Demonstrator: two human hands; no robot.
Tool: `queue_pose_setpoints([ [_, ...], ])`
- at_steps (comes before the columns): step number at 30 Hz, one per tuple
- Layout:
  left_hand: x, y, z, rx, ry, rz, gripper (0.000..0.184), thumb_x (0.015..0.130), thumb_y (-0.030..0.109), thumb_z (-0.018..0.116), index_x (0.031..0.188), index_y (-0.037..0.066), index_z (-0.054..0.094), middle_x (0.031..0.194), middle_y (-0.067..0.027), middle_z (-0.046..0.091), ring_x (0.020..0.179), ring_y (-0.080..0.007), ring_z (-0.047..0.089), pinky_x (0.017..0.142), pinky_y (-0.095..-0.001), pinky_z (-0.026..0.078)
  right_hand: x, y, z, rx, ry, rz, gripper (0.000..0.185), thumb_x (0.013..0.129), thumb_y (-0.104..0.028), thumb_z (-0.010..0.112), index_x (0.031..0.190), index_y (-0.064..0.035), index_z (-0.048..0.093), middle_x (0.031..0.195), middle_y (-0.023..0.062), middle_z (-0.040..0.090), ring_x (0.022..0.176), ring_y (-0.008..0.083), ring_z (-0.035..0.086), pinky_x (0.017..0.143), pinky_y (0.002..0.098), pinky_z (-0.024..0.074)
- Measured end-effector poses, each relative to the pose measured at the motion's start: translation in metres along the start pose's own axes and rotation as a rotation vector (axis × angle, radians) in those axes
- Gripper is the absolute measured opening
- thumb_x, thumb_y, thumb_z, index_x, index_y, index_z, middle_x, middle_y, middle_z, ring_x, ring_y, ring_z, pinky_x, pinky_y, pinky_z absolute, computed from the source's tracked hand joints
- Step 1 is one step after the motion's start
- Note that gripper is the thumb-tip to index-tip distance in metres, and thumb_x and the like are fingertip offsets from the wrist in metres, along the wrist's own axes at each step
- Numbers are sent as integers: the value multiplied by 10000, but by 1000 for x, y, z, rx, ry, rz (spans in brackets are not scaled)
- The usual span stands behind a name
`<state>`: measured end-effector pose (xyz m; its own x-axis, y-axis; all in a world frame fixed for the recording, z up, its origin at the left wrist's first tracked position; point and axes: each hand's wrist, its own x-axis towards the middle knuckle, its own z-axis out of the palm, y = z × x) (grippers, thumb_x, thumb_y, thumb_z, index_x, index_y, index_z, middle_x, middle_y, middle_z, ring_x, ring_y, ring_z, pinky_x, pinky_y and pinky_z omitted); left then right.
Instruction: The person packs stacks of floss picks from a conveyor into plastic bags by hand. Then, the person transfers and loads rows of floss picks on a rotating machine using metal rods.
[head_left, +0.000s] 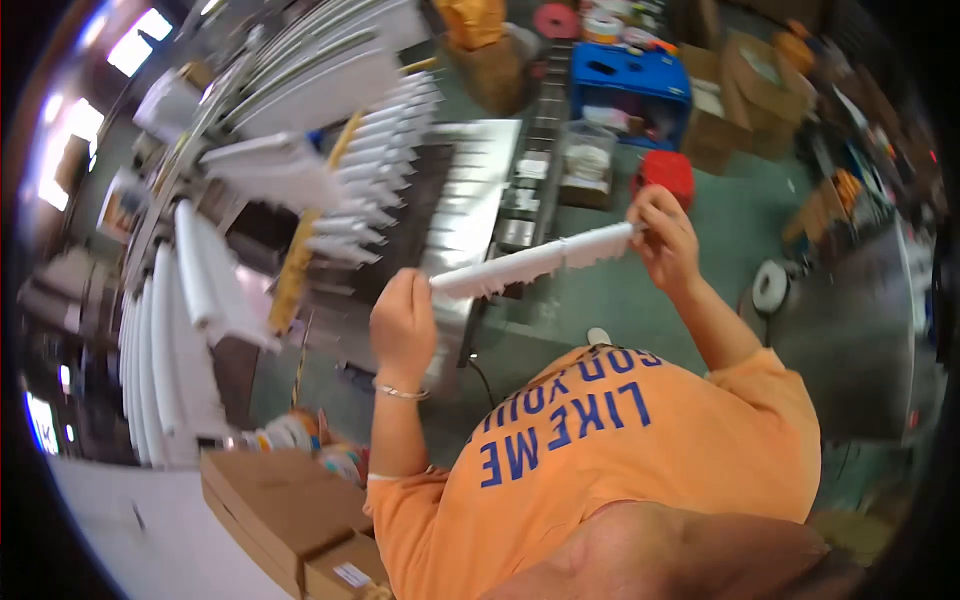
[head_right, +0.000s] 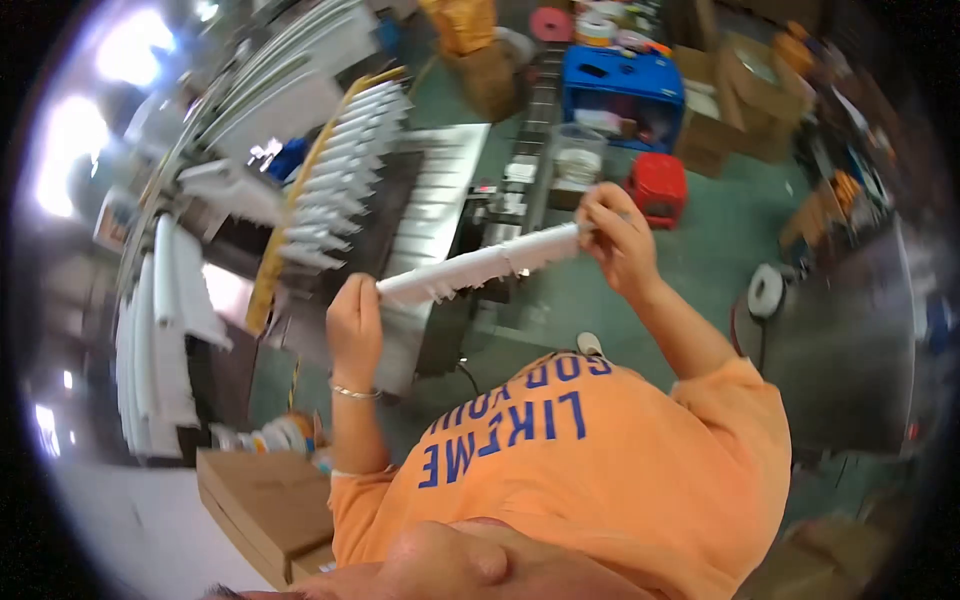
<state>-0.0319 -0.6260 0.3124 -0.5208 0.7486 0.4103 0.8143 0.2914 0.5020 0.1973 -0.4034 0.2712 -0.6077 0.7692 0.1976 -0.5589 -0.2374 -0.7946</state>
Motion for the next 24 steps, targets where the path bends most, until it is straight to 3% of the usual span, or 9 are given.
queue_pose_setpoints([
  [2, 5, -15, 3, -205, -432, -74, 317, 920, 242, 408, 777, 5, 562, 696, -72, 569, 587, -210, 538, 560, -318, 428, 16, -6, -18, -65, -60, -31, 103, 864, -181, 499, 892, -87, 467, 738, 14, 505, 601, 61, 465, 502, 173, 341],
  [4, 12, -11, 4, -711, -913, -412, 337, 933, 270, 398, 813, 7, 569, 698, -52, 569, 559, -125, 518, 529, -257, 422, 36, -13, -24, -206, -16, -72, 116, 842, -177, 525, 911, -96, 478, 784, -19, 448, 694, 52, 420, 583, 180, 330],
  [8, 13, 6, 38, -963, -1073, -467, 272, 923, 251, 449, 908, -11, 522, 718, -62, 535, 526, -117, 465, 541, -245, 413, 89, -22, -30, -487, -212, -187, 161, 861, -203, 534, 988, -107, 512, 829, -44, 463, 763, 48, 430, 620, 200, 352],
  [11, 23, 35, 64, -1240, -962, -538, 214, 923, 209, 457, 928, 3, 516, 696, -46, 508, 513, -121, 437, 545, -270, 412, 125, -35, -52, -573, -131, -316, 181, 861, -167, 521, 987, -40, 495, 838, 34, 505, 800, 109, 471, 733, 254, 397],
  [14, 44, 69, 99, -1263, -789, -513, 206, 924, 207, 453, 930, 12, 518, 768, -74, 557, 609, -150, 508, 608, -300, 441, 119, -36, -78, -708, 195, -686, 64, 873, -89, 479, 905, -34, 467, 722, 41, 486, 658, 119, 462, 602, 247, 399],
  [18, 96, 128, 184, -1187, -410, -437, 251, 912, 156, 466, 1043, -32, 569, 959, -78, 596, 865, -126, 548, 767, -272, 430, 68, 16, -105, -528, -269, -194, 217, 791, -106, 619, 950, -61, 477, 850, 12, 501, 742, 76, 480, 657, 239, 421],
  [20, 127, 166, 225, -1300, -356, -542, 282, 902, 148, 485, 1093, -46, 558, 976, -57, 590, 888, -117, 541, 769, -240, 418, 85, 23, -102, -215, -251, -319, 309, 826, -173, 608, 1034, -44, 419, 911, 65, 521, 786, 103, 509, 681, 258, 435],
  [22, 151, 187, 273, -1346, -204, -478, 298, 890, 143, 500, 1124, -35, 543, 1013, -39, 582, 881, -88, 531, 693, -184, 414, 123, 28, -110, -389, 48, -501, 311, 846, -183, 585, 1058, -23, 424, 1011, 86, 493, 887, 129, 489, 772, 274, 420],
  [24, 175, 207, 304, -1428, -134, -465, 272, 896, 110, 489, 1122, -29, 546, 974, -17, 587, 789, -55, 508, 688, -190, 414, 149, 13, -130, -310, 152, -290, 202, 897, -140, 492, 1049, -15, 441, 989, 81, 500, 885, 146, 484, 813, 277, 407],
])
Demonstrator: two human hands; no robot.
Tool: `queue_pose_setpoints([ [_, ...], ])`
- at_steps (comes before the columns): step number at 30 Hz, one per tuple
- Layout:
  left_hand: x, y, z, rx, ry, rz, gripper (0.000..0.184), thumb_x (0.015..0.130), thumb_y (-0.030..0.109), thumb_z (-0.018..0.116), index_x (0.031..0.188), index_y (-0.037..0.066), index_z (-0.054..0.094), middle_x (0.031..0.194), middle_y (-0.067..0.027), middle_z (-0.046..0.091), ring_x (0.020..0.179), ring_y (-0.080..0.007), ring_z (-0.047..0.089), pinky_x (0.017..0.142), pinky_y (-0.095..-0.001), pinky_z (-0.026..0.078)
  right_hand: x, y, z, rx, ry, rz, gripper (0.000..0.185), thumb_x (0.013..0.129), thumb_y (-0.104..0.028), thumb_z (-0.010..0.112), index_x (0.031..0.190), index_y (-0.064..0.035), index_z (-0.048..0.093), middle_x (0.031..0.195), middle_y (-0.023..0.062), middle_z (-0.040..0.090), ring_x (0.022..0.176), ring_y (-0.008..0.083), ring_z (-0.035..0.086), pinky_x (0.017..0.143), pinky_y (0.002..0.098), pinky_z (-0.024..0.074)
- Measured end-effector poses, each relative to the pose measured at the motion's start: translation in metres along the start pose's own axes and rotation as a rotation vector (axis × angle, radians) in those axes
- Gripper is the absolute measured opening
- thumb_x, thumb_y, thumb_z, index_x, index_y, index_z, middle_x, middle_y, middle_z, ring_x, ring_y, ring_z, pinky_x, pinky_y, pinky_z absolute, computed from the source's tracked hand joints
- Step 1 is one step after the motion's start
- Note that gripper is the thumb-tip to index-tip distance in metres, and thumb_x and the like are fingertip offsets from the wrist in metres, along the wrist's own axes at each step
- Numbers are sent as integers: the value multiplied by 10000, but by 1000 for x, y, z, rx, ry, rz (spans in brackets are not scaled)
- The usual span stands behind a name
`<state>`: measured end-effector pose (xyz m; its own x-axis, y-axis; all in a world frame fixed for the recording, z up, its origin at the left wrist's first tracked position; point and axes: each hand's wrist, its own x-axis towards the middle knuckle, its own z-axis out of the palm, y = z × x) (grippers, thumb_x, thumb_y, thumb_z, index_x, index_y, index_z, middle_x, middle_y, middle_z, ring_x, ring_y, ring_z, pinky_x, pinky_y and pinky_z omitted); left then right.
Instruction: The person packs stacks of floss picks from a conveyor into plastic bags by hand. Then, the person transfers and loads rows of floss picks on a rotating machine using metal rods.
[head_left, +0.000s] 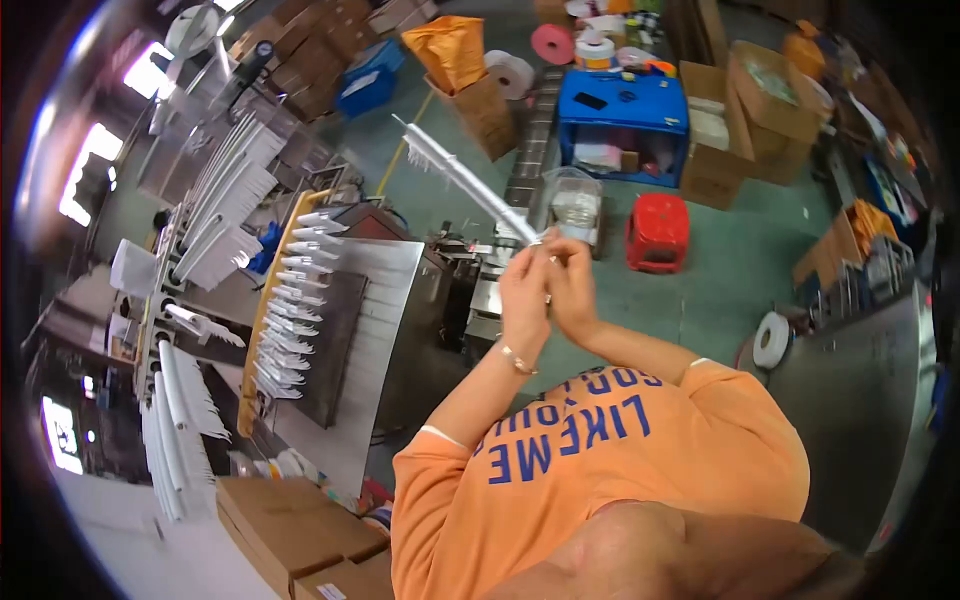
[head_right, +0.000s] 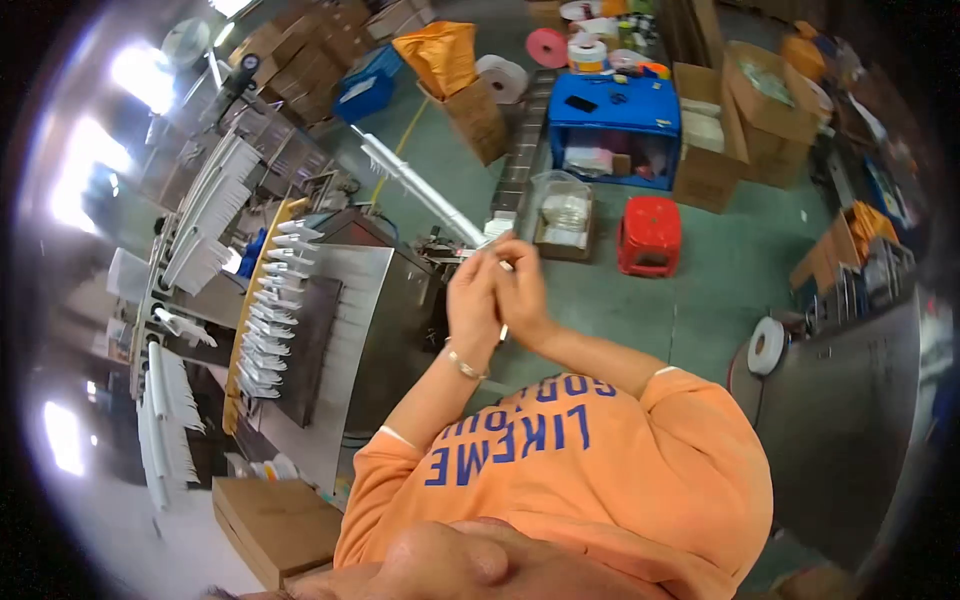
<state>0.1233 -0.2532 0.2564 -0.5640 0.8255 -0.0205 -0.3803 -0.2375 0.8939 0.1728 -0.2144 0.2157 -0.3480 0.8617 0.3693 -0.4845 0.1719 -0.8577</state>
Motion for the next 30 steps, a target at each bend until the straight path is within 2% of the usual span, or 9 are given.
queue_pose_setpoints([
  [1, 18, -20, -6, 98, -35, 28, 266, 892, 107, 497, 1120, -17, 553, 945, -14, 595, 810, -58, 525, 712, -192, 425, 20, -3, -11, -70, 35, -224, 163, 912, -121, 454, 1038, -18, 444, 959, 69, 507, 862, 129, 486, 787, 260, 409],
  [6, 36, 40, 6, 712, -135, 29, 190, 789, 59, 622, 953, -34, 597, 865, -49, 621, 795, -125, 569, 708, -253, 445, 88, -23, -87, 52, -90, 47, 109, 890, -85, 402, 981, -50, 450, 796, -6, 431, 597, 46, 366, 540, 186, 307],
  [8, 69, 78, -7, 1443, -20, 817, 222, 738, 56, 648, 955, 10, 624, 880, -91, 631, 891, -217, 577, 767, -306, 445, 107, -25, -112, 79, -134, 128, 114, 884, -71, 391, 978, -52, 451, 780, -1, 436, 601, 47, 363, 536, 185, 305],
  [13, 133, 103, -16, 1636, -346, 705, 161, 719, 140, 673, 878, 122, 662, 920, -18, 627, 1023, -218, 519, 934, -515, 301, 142, -17, -127, 117, -211, 56, 109, 876, -55, 391, 966, -46, 452, 774, 2, 440, 594, 44, 348, 527, 177, 289],
  [18, 157, 112, -17, 1589, -428, 727, 175, 761, 188, 635, 923, 128, 660, 991, -15, 622, 1039, -211, 512, 957, -514, 273, 178, 4, -122, 166, -209, 62, 109, 863, -42, 391, 950, -39, 458, 773, 6, 449, 590, 41, 338, 533, 174, 281],
  [21, 177, 128, -38, 1512, 152, 1230, 245, 798, 149, 581, 1028, 82, 630, 1026, -85, 601, 952, -220, 543, 864, -399, 369, 203, 12, -110, 162, -174, 38, 121, 853, -38, 389, 948, -35, 464, 775, 4, 451, 587, 41, 337, 532, 173, 279],
  [22, 189, 127, -57, 1508, 158, 1238, 245, 798, 149, 581, 1028, 82, 630, 1026, -85, 601, 952, -220, 543, 864, -399, 369, 213, 16, -105, 170, -166, 25, 126, 851, -36, 386, 948, -34, 466, 775, 3, 452, 587, 41, 338, 532, 174, 280],
  [25, 211, 118, -90, 873, 116, 301, 209, 897, 127, 471, 1032, 32, 601, 727, -22, 554, 640, -94, 502, 575, -205, 394, 242, 32, -92, 184, -182, 25, 129, 848, -45, 385, 944, -37, 471, 775, 5, 461, 585, 39, 337, 527, 176, 280],
  [30, 248, 108, -105, 439, 81, 342, 189, 902, 116, 441, 1010, 40, 577, 617, 46, 411, 539, -27, 335, 482, -168, 265, 298, 53, -62, 97, -66, 44, 121, 827, -52, 411, 904, -73, 502, 733, -20, 459, 539, 33, 353, 469, 175, 264],
])
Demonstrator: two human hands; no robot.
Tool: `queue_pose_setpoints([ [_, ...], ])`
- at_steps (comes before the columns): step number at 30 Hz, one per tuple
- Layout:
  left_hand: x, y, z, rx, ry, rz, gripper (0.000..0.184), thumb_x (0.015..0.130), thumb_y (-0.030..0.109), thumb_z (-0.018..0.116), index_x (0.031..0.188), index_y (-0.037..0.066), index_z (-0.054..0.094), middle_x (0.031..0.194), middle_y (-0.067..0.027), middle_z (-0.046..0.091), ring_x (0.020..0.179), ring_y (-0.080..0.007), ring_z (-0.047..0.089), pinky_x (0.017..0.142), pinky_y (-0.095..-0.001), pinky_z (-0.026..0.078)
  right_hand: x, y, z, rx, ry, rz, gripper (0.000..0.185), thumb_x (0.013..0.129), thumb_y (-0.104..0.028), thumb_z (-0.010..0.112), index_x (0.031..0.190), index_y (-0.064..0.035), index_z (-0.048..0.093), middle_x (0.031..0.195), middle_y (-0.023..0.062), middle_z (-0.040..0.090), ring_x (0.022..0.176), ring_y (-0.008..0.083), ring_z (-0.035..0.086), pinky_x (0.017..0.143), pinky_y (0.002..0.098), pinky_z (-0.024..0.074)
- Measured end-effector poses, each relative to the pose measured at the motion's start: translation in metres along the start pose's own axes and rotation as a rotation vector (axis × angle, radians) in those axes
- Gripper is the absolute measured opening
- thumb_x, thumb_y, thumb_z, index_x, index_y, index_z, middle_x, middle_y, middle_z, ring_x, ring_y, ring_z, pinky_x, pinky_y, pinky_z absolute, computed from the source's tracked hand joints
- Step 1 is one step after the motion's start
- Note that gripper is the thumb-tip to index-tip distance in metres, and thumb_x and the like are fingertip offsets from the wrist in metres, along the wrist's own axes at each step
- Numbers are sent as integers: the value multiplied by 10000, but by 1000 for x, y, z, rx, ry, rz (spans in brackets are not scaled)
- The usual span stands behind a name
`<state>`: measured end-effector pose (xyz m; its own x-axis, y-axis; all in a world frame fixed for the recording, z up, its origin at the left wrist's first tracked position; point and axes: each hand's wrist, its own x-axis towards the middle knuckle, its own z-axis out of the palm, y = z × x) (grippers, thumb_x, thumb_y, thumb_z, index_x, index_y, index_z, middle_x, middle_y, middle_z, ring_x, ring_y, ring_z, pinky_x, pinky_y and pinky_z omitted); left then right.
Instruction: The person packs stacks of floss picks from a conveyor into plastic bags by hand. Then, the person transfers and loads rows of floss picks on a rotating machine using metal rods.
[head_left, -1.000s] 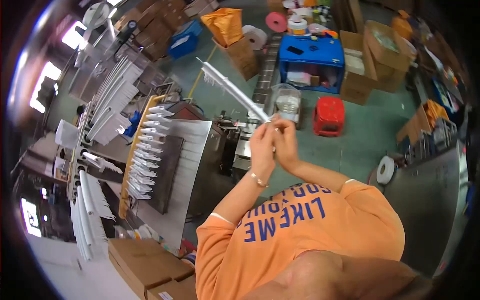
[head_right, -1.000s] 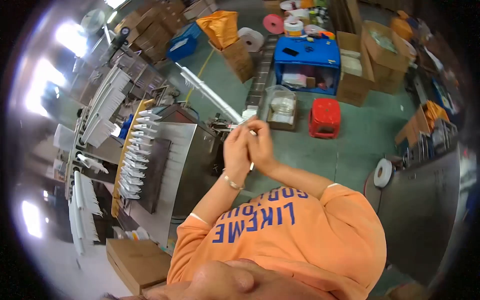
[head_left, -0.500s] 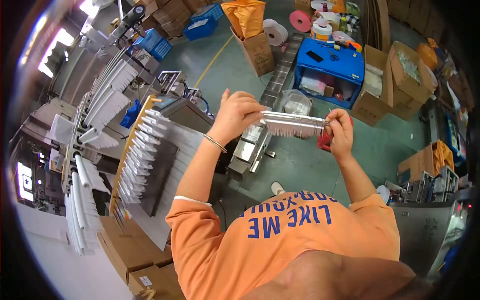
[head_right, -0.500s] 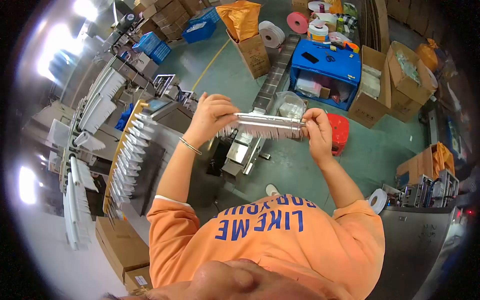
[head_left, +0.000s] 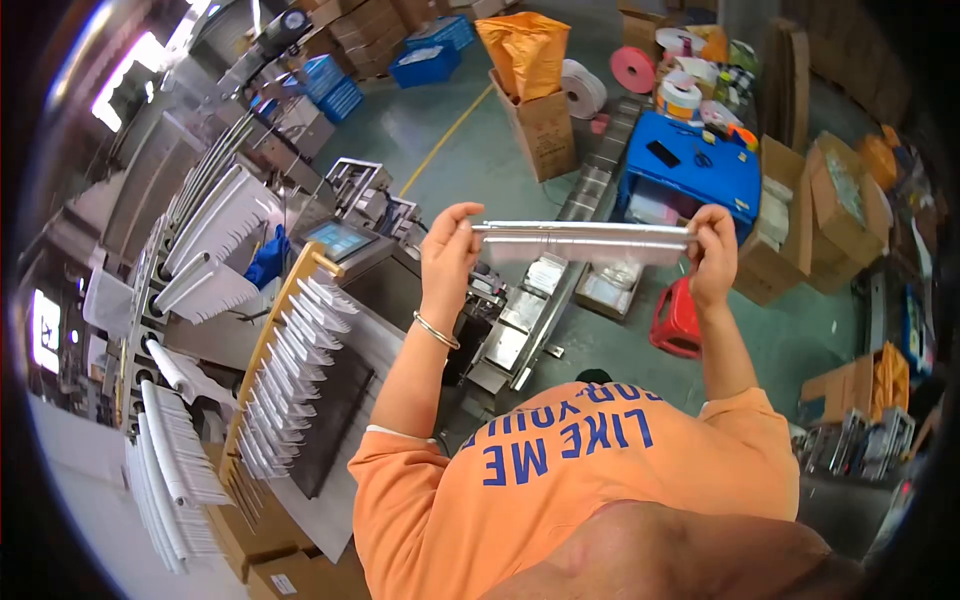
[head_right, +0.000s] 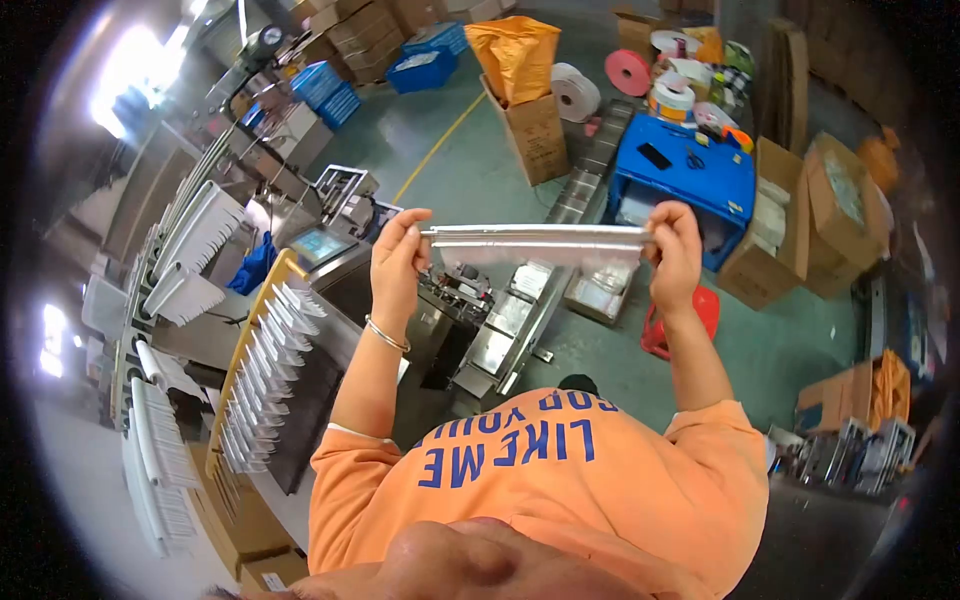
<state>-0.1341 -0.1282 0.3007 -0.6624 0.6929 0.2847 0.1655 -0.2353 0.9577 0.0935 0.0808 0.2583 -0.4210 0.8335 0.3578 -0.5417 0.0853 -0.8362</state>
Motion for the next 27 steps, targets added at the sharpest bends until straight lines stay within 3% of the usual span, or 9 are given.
queue_pose_setpoints([
  [2, 16, -10, -18, -4, 241, -105, 168, 900, 109, 436, 998, 41, 553, 602, 56, 374, 526, -27, 327, 463, -175, 254, 16, 23, 19, -64, -151, -1, 142, 824, -65, 408, 935, -63, 497, 723, -4, 475, 518, 40, 358, 450, 176, 275],
  [4, 23, -13, -17, 1, 204, -20, 135, 903, 127, 433, 980, 55, 517, 578, 47, 358, 482, -32, 308, 435, -183, 243, 60, 41, 30, 16, -73, 52, 124, 838, -94, 420, 934, -66, 495, 711, 5, 474, 539, 48, 417, 448, 165, 303],
  [6, 45, -19, -40, 43, 354, 14, 117, 904, 122, 434, 975, 57, 501, 581, 39, 367, 486, -36, 312, 437, -185, 245, 85, 64, 50, 153, -311, 134, 101, 845, -114, 426, 911, -66, 486, 703, 16, 482, 534, 55, 433, 412, 167, 292],
  [9, 72, -15, -54, 21, 401, 84, 111, 923, 142, 426, 951, 53, 487, 591, 28, 394, 497, -37, 332, 448, -187, 257, 140, 96, 85, 346, -415, 287, 132, 860, -169, 438, 872, -42, 475, 692, 47, 522, 506, 76, 451, 385, 170, 293],
  [10, 82, -13, -61, 36, 454, 103, 111, 923, 142, 426, 951, 53, 487, 591, 28, 394, 497, -37, 332, 448, -187, 257, 159, 106, 95, 366, -620, 274, 178, 869, -197, 440, 875, -25, 487, 676, 66, 541, 490, 95, 458, 398, 181, 318],
  [14, 119, 12, -94, 129, 717, 268, 93, 897, 98, 480, 952, 33, 517, 633, 10, 447, 522, -66, 401, 486, -216, 335, 214, 123, 172, 475, -756, 350, 248, 876, -236, 445, 921, -1, 509, 658, 79, 551, 479, 119, 459, 442, 205, 355],
  [16, 137, 33, -111, 1054, 994, 643, 145, 883, 63, 484, 980, -1, 571, 697, -19, 524, 589, -125, 489, 584, -267, 428, 231, 125, 216, 621, -733, 350, 255, 860, -198, 429, 913, 29, 532, 667, 124, 567, 491, 152, 480, 454, 235, 378],
  [18, 156, 67, -115, 1200, 1136, 781, 198, 826, 22, 507, 991, 43, 614, 732, -144, 559, 643, -304, 543, 649, -344, 445, 247, 125, 260, 722, -756, 349, 266, 864, -191, 421, 944, 34, 538, 680, 136, 578, 504, 165, 486, 483, 252, 390],
  [27, 156, 106, -169, 1583, 1456, 536, 359, 774, 55, 479, 1124, 47, 561, 803, -148, 517, 733, -304, 525, 682, -392, 425, 265, 110, 378, 898, -1044, 332, 256, 907, -194, 427, 969, 19, 555, 727, 101, 608, 553, 109, 496, 519, 213, 389],
])
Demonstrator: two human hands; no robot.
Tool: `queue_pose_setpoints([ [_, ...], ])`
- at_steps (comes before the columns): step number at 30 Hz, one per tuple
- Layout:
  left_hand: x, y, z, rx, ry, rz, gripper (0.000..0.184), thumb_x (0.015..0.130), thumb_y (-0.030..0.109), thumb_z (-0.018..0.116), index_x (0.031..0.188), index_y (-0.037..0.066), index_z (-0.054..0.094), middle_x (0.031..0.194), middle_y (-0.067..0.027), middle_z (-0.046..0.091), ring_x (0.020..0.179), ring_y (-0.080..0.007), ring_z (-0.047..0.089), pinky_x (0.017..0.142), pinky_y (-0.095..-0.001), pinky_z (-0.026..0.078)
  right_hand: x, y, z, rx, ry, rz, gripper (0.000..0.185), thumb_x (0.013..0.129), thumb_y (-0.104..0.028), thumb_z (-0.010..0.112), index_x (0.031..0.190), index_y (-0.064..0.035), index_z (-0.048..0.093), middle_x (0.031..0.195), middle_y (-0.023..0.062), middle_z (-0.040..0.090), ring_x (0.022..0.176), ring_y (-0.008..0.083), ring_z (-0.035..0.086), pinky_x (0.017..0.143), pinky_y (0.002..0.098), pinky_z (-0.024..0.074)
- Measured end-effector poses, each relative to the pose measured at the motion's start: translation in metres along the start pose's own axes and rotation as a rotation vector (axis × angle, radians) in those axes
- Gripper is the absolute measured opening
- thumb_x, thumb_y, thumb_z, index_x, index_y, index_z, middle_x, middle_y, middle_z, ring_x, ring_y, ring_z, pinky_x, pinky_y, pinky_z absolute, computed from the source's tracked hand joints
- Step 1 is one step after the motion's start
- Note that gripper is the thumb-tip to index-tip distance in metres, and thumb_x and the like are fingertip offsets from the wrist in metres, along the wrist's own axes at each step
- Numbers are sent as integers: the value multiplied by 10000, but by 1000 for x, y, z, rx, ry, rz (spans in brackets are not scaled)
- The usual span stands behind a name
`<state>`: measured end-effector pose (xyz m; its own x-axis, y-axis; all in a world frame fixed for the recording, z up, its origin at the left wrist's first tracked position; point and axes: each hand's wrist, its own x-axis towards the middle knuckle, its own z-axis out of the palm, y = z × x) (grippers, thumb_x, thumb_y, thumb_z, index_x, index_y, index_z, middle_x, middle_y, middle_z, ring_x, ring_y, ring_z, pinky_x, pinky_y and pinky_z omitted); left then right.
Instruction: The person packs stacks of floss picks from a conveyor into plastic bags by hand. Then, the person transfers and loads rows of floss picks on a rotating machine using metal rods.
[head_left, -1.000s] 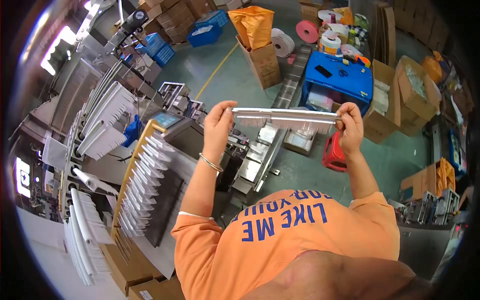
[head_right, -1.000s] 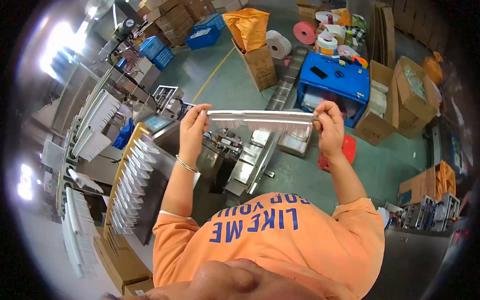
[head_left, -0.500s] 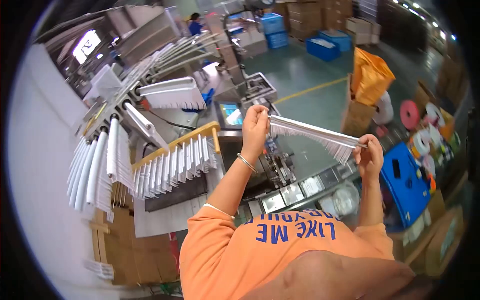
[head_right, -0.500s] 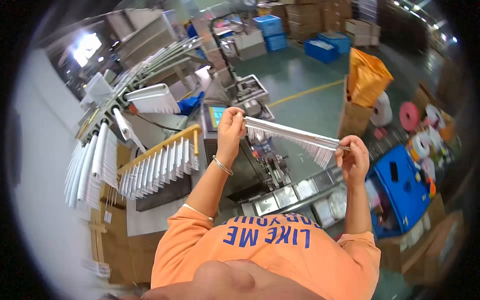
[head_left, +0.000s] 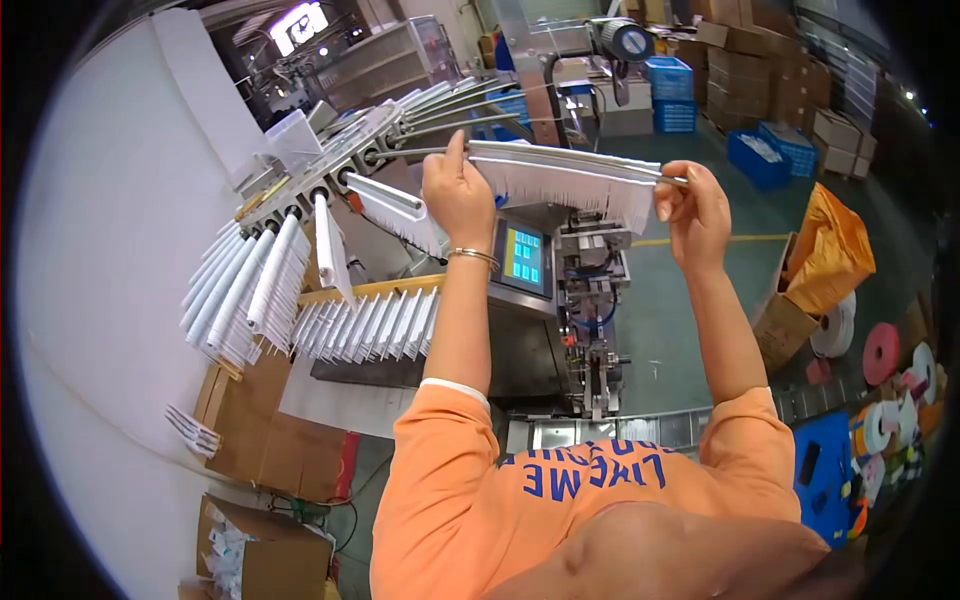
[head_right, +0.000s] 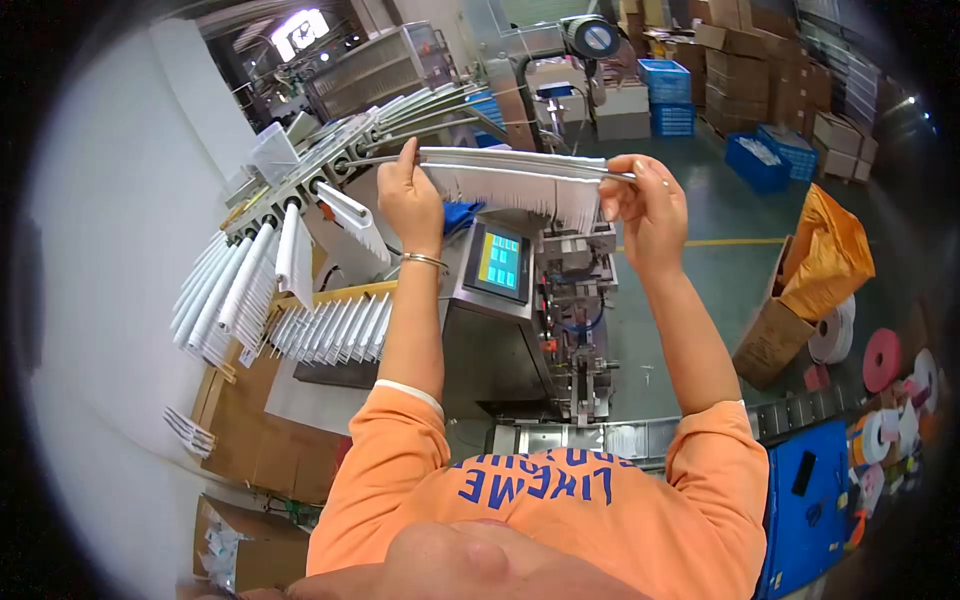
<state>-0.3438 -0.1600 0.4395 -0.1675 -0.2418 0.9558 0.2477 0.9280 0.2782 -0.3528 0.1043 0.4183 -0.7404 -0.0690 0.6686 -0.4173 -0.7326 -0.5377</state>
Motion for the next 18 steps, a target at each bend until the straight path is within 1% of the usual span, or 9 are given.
queue_pose_setpoints([
  [1, -2, 2, -3, 144, 11, -34, 381, 773, 63, 476, 1147, 28, 537, 848, -153, 504, 771, -312, 512, 703, -398, 415, 5, 5, 7, 13, -9, -1, 256, 907, -194, 427, 969, 19, 555, 727, 101, 608, 553, 109, 496, 519, 213, 389],
  [2, -10, 8, -6, 124, 23, -73, 453, 782, 83, 465, 1228, 5, 452, 929, -166, 469, 831, -316, 480, 738, -403, 392, 11, 12, 17, -21, -11, 38, 241, 908, -187, 444, 973, 16, 555, 733, 93, 609, 555, 99, 495, 517, 210, 389],
  [4, -37, 17, -15, 102, -12, 88, 533, 766, 74, 486, 1282, -6, 377, 943, -164, 450, 829, -323, 456, 776, -425, 358, 24, 30, 37, -36, -58, 96, 196, 902, -163, 493, 976, 7, 559, 756, 69, 608, 564, 76, 487, 519, 199, 383],
  [6, -65, 43, -36, -33, -185, 140, 535, 727, 57, 510, 1250, -7, 415, 883, -132, 470, 808, -298, 454, 728, -414, 346, 36, 58, 62, -82, -110, 91, 187, 902, -170, 499, 987, -17, 564, 747, 35, 594, 570, 56, 473, 518, 184, 370],
  [8, -84, 56, -62, -155, -294, 240, 499, 696, 32, 527, 1194, 53, 493, 834, -108, 480, 781, -278, 454, 698, -400, 345, 44, 87, 86, -132, -157, 81, 181, 901, -182, 510, 996, -42, 571, 729, 0, 579, 565, 34, 456, 508, 169, 354],
  [9, -95, 56, -75, -202, -370, 234, 429, 682, 1, 513, 1109, 18, 543, 826, -122, 481, 785, -278, 468, 712, -371, 364, 46, 101, 97, -76, -153, 100, 180, 894, -191, 528, 967, -42, 598, 727, -6, 586, 565, 27, 456, 506, 159, 348],
  [13, -110, 35, -140, -359, -498, 269, 374, 661, -39, 544, 1022, 40, 604, 779, -93, 495, 716, -258, 494, 657, -336, 400, 53, 130, 107, -168, 65, 1, 227, 877, -253, 568, 885, -42, 651, 726, -17, 602, 586, 15, 465, 533, 145, 356],
  [15, -117, 14, -176, -427, -578, 294, 346, 652, -35, 556, 982, 42, 623, 755, -83, 504, 664, -255, 498, 600, -337, 407, 50, 125, 108, -299, 91, -83, 266, 870, -283, 576, 832, -35, 662, 615, -51, 505, 549, 11, 404, 496, 159, 291],
  [18, -124, -21, -219, -491, -645, 298, 325, 642, -34, 569, 950, 46, 636, 747, -80, 511, 642, -243, 505, 576, -335, 408, 46, 125, 109, -162, 101, -11, 303, 916, -297, 480, 824, -44, 618, 587, -54, 420, 521, 25, 349, 480, 174, 256],
])
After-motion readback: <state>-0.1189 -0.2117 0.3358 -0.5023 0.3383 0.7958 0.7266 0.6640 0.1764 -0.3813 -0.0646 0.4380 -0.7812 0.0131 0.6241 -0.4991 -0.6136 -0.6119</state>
